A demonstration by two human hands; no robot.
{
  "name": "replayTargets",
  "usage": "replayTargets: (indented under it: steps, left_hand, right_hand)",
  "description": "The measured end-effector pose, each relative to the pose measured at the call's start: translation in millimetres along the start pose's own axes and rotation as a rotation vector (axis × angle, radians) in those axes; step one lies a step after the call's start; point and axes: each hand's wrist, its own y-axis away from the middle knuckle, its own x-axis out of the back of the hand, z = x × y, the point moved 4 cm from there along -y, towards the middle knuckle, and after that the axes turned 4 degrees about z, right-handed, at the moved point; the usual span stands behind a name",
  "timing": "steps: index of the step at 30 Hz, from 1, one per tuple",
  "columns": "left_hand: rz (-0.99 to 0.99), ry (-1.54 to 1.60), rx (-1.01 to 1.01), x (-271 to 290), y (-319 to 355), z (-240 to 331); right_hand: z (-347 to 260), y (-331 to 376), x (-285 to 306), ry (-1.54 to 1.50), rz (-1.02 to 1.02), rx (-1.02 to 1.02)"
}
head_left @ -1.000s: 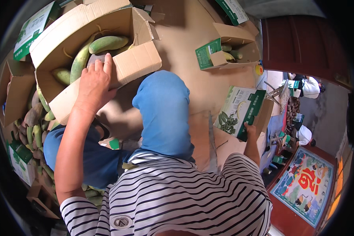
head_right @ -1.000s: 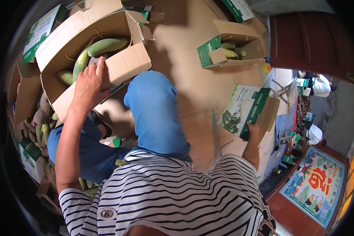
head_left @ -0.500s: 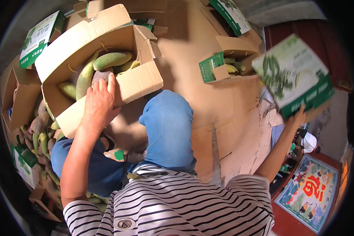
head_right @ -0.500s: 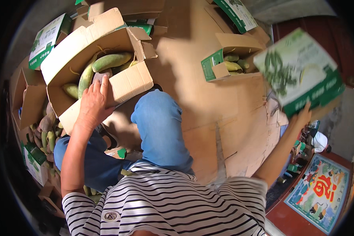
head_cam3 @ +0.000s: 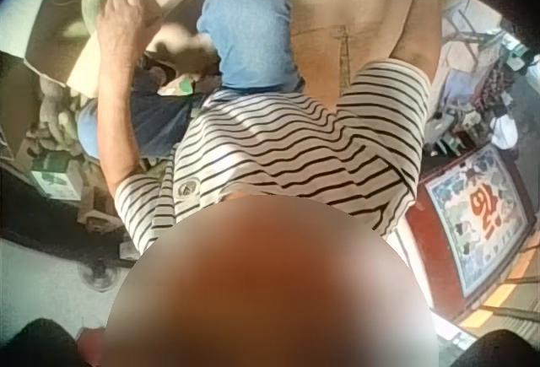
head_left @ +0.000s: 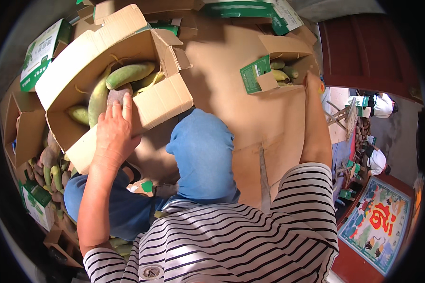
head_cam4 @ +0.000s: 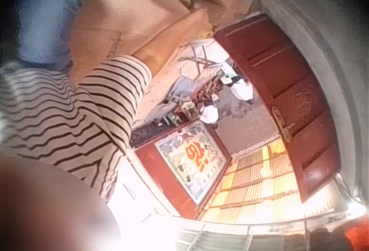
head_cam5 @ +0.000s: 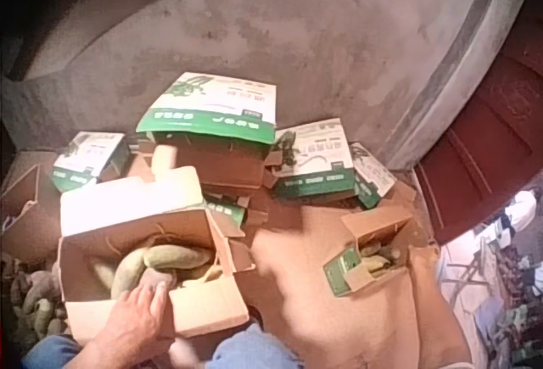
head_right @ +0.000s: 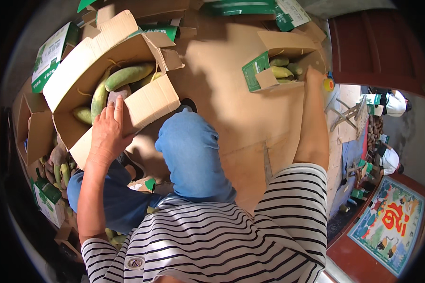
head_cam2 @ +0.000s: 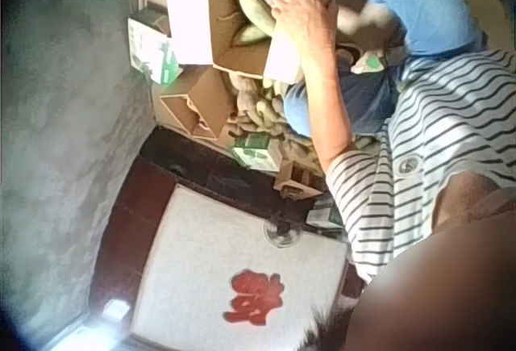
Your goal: Packing vegetables into cardboard boxes after weighing them on a scale.
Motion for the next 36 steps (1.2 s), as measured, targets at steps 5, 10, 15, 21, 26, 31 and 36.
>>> replayTargets:
  steps: [5,10,15,21,26,31,36]
  left_hand:
    - [-0.059,-0.046,0.109,3,16,-15]
    - [-0.036,0.015,0.098,7,12,-9]
    - [-0.040,0.016,0.131,3,10,-6]
    - [-0.016,-0.023,0.134,-2,11,-9]
    - [0.003,0.033,0.096,-2,9,-11]
    - [-0.055,-0.024,0.099,-2,9,-9]
    - [-0.038,-0.029,0.090,-5,9,-8]
  right_hand:
    - [14,124,-89,-0.208,-0.272,-0.532]
    - [16,134,-95,-0.201,-0.390,-0.647]
    - [28,132,-106,-0.067,-0.420,-0.753]
    - [74,151,-96,-0.115,-0.404,-0.774]
    - [163,166,-38,-0.291,-0.360,-0.768]
    - [225,230,44,-0.083,-0.404,-0.630]
    - [309,383,143,-0.076,-0.222,-0.872]
